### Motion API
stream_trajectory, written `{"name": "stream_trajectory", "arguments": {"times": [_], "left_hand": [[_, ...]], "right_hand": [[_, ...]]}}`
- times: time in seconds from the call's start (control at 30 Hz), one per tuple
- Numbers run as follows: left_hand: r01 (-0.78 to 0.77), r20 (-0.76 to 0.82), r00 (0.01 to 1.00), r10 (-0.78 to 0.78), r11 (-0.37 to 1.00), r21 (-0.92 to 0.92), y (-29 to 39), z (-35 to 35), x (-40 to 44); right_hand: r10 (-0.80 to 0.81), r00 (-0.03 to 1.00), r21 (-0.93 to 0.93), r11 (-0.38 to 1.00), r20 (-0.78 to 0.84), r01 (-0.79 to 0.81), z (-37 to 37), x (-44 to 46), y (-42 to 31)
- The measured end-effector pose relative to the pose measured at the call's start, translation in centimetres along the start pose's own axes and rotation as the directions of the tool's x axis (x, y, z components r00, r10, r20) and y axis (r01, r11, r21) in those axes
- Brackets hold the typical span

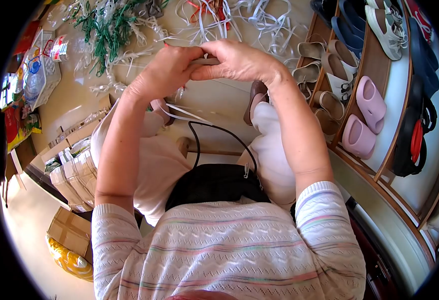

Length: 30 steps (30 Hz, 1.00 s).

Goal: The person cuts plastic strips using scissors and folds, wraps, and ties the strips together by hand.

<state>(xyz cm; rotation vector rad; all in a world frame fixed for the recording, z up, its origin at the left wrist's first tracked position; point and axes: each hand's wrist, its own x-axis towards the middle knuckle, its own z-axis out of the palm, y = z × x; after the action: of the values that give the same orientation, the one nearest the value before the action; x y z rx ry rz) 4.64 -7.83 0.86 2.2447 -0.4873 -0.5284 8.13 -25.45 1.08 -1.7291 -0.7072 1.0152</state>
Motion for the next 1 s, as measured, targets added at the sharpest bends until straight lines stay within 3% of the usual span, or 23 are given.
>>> {"name": "stream_trajectory", "arguments": {"times": [0.1,0.2,0.27,0.37,0.43,0.53,0.67,0.8,0.83,0.93,0.97,1.0], "left_hand": [[-0.008,0.013,1.000,0.009,0.993,-0.118,-0.5,-1.1,0.1],[0.055,0.036,0.998,-0.045,0.933,-0.356,-0.8,-1.8,-0.2],[0.076,0.008,0.997,-0.082,0.873,-0.483,-0.5,-2.5,-0.6],[0.079,-0.059,0.978,-0.199,0.623,-0.778,0.0,-2.9,-0.8],[-0.018,-0.120,0.971,-0.209,0.435,-0.900,-0.2,-2.8,-0.7],[-0.093,-0.190,0.934,-0.301,0.309,-0.946,0.1,-2.3,-0.3],[-0.107,-0.285,0.851,-0.440,0.385,-0.917,1.5,-1.4,0.2],[-0.152,-0.507,0.784,-0.358,0.681,-0.716,1.2,-0.1,0.9],[-0.225,-0.636,0.724,-0.268,0.780,-0.585,1.3,0.2,1.0],[-0.102,-0.681,0.704,-0.201,0.921,-0.376,1.0,0.3,0.9],[-0.118,-0.553,0.761,-0.339,0.766,-0.632,1.0,0.1,0.6],[-0.165,-0.482,0.802,-0.352,0.645,-0.746,0.9,-0.3,0.4]], "right_hand": [[-0.135,0.985,0.038,0.989,-0.104,0.140,0.4,0.7,0.8],[0.072,0.994,0.241,0.969,-0.079,-0.051,0.2,0.0,-1.2],[0.086,0.988,0.334,0.942,-0.131,-0.037,0.3,-0.1,-1.8],[0.063,0.971,0.411,0.911,-0.229,0.038,0.5,0.3,-1.7],[0.079,0.952,0.422,0.905,-0.297,0.057,0.7,0.6,-1.6],[0.066,0.911,0.248,0.968,-0.408,0.042,2.0,1.4,-2.6],[0.167,0.904,0.235,0.969,-0.394,-0.076,2.8,2.1,-3.0],[0.193,0.933,0.421,0.906,-0.303,-0.050,2.9,2.4,-2.6],[0.198,0.939,0.449,0.892,-0.281,-0.053,2.9,2.5,-2.0],[0.206,0.949,0.523,0.851,-0.240,-0.052,3.1,2.9,-0.7],[0.207,0.947,0.539,0.841,-0.245,-0.044,3.1,3.0,-0.8],[0.206,0.946,0.556,0.830,-0.251,-0.034,3.0,3.0,-1.0]]}}
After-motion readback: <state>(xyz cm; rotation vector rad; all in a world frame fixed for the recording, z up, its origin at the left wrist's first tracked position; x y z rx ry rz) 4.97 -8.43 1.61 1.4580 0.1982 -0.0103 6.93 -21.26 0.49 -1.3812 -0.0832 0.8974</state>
